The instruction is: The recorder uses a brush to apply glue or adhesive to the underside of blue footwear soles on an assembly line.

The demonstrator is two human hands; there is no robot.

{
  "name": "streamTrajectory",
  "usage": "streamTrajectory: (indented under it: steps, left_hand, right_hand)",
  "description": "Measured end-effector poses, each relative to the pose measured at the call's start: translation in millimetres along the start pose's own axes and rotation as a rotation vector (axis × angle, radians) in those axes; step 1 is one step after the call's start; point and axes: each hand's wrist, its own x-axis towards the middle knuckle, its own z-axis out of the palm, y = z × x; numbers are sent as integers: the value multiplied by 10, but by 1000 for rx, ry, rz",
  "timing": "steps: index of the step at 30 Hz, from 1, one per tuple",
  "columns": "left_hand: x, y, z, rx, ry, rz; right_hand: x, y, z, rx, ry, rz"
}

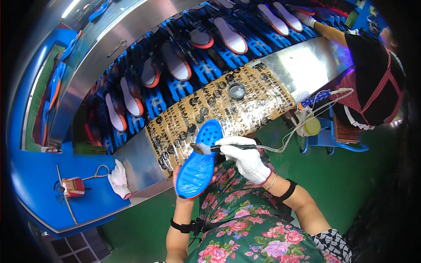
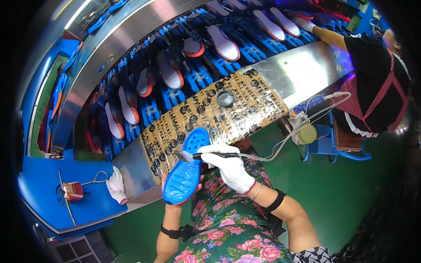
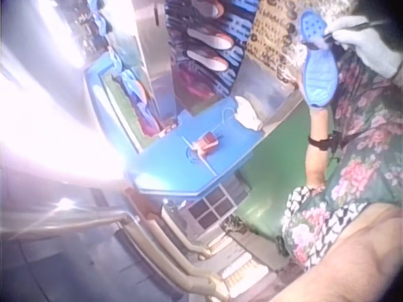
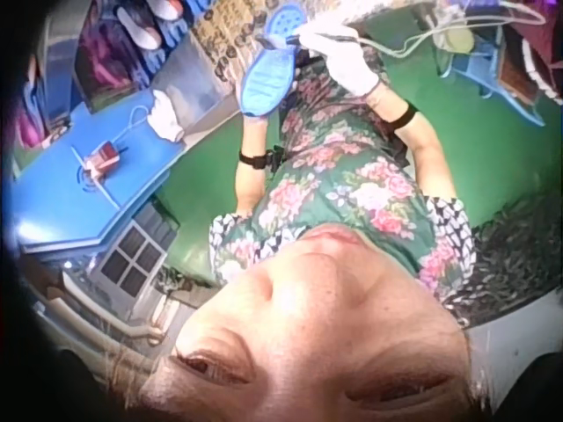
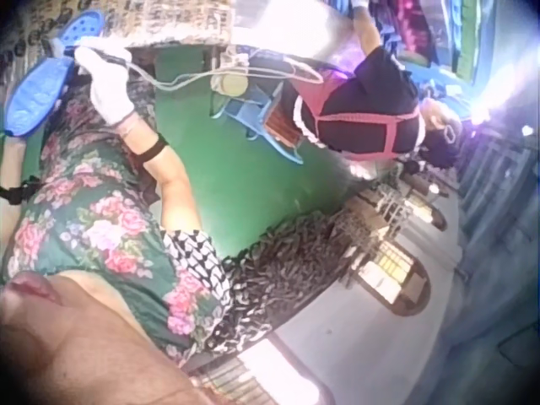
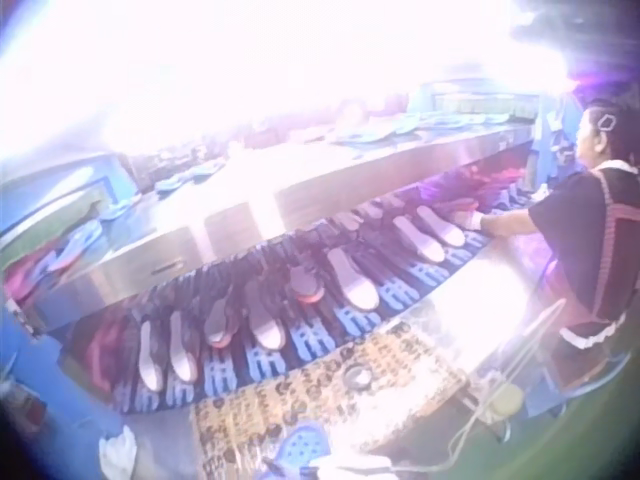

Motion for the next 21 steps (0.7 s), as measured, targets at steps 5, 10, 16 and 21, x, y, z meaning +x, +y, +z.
streamTrajectory:
  steps: [5,10,16,21]
  left_hand:
    - [268,-266,196,60,-26,118]
    - [508,-476,553,-23,-174,12]
    - [585,-591,633,-3,-159,47]
    - [512,-580,486,393,91,118]
  right_hand:
    - [-8,-407,194,-326,-104,-295]
    - [21,-840,340,-701,-185,-649]
    - [123,-1073,581,-1004,-232,-1101]
    - [133,-1137,638,-1220,-316,-1238]
